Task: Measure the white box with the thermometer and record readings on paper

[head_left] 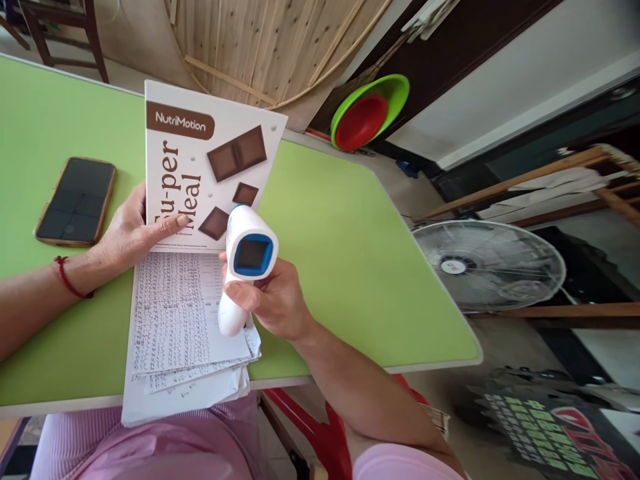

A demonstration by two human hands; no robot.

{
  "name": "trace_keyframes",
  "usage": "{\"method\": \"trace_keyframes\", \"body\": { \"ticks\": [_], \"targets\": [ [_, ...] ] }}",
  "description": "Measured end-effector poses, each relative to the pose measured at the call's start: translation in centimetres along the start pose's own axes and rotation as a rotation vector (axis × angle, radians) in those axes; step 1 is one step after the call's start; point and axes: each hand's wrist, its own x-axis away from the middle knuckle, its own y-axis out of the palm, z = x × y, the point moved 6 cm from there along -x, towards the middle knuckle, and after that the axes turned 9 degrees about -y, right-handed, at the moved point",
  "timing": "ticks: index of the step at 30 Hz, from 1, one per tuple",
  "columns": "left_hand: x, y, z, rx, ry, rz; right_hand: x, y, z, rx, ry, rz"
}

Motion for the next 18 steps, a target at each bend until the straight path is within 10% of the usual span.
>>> {"method": "trace_keyframes", "body": {
  "ticks": [12, 18],
  "targets": [
    [0.1, -0.5, 0.9, -0.163, 0.055, 0.076, 0.0, -0.7, -0.4, 0.082, -0.065, -0.002],
    [-0.1, -1.0, 1.1, -0.295, 0.035, 0.122, -0.3, -4.6, -3.4, 0.486, -0.194, 0.057]
  ]
}}
